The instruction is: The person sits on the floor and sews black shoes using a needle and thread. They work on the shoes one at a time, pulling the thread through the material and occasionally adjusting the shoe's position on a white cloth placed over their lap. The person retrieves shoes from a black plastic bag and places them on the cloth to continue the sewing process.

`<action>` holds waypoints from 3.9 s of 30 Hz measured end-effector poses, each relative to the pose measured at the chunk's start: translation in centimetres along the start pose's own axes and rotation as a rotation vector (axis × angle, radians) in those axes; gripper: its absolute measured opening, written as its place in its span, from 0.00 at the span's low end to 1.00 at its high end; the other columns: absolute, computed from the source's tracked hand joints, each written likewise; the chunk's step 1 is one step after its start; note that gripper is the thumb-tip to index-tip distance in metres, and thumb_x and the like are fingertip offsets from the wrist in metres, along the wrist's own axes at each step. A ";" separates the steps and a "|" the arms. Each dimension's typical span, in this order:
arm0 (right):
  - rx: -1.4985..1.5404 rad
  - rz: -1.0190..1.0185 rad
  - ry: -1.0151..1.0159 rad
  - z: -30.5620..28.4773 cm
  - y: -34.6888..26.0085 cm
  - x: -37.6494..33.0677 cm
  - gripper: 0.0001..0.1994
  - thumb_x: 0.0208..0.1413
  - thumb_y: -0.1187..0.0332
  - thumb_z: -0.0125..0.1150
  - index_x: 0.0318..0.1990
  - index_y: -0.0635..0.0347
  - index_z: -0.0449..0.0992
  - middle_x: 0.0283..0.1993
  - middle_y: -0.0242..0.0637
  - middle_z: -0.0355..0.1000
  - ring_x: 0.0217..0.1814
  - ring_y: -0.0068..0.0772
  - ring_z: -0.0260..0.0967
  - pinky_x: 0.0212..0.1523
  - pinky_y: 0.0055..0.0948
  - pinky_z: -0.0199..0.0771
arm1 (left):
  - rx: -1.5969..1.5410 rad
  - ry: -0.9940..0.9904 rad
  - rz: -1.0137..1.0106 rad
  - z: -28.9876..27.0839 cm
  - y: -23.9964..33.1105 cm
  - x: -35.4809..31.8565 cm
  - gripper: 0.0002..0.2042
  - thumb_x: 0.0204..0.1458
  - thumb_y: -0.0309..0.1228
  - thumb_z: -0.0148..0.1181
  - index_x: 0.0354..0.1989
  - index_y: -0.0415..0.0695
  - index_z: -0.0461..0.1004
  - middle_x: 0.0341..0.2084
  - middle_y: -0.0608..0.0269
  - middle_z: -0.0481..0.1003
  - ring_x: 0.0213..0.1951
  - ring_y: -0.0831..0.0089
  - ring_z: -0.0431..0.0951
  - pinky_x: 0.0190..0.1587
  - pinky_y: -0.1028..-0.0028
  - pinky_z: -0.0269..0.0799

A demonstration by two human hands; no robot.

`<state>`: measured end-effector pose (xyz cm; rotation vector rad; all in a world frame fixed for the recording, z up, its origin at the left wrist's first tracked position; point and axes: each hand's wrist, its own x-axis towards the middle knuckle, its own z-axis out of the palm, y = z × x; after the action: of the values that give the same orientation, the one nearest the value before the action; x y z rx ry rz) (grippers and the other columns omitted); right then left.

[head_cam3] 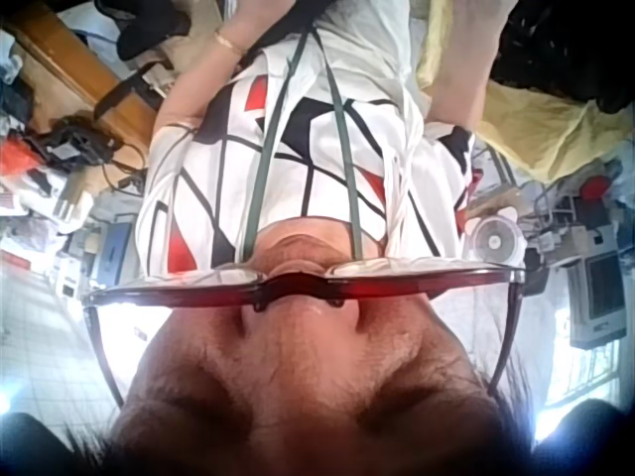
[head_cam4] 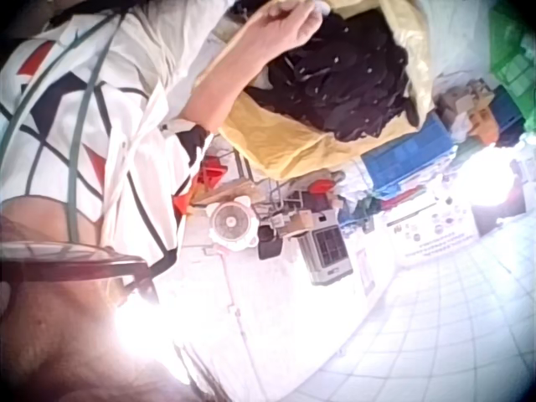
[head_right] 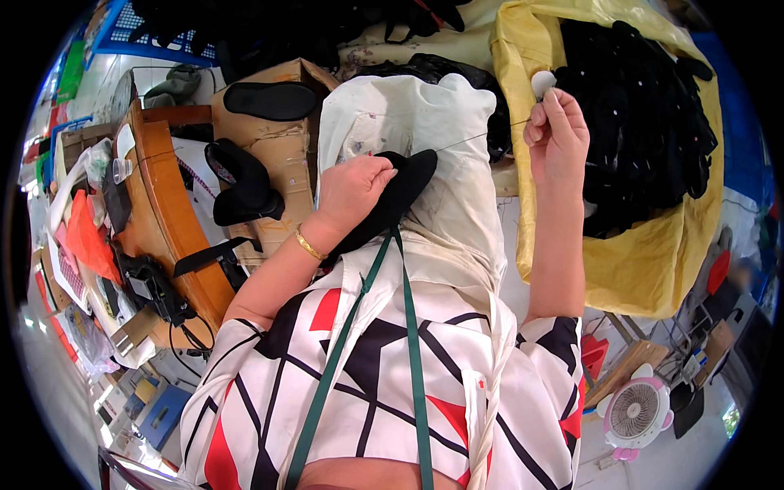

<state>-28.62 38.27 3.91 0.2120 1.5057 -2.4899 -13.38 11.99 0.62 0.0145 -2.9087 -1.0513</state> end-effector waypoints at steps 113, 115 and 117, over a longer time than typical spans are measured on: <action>-0.514 0.149 -0.168 0.1 1.2 -4.0 0.08 0.65 0.70 0.54 0.47 0.60 0.75 0.28 0.26 0.70 0.29 0.17 0.67 0.34 0.19 0.72 | -0.161 -0.208 0.013 -3.4 1.3 -2.5 0.13 0.49 0.29 0.62 0.43 0.42 0.74 0.27 0.54 0.75 0.31 0.54 0.76 0.35 0.61 0.72; -0.552 0.134 -0.286 0.4 3.2 -5.0 0.12 0.65 0.64 0.56 0.47 0.64 0.76 0.27 0.30 0.69 0.32 0.22 0.67 0.36 0.25 0.72 | -0.086 -0.210 0.066 -4.1 1.7 -2.0 0.08 0.48 0.26 0.61 0.37 0.42 0.75 0.27 0.53 0.74 0.33 0.53 0.75 0.35 0.63 0.72; -0.852 0.112 -0.388 2.3 4.0 -5.9 0.15 0.62 0.61 0.59 0.42 0.66 0.76 0.27 0.34 0.69 0.31 0.25 0.67 0.35 0.27 0.71 | -0.264 -0.152 0.075 -2.9 0.4 -2.4 0.05 0.49 0.26 0.62 0.34 0.41 0.74 0.26 0.57 0.74 0.31 0.61 0.75 0.33 0.67 0.71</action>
<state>-21.93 35.08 2.92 -0.3023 2.1013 -1.4884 -10.85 10.48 2.96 -0.1910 -2.8443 -1.4733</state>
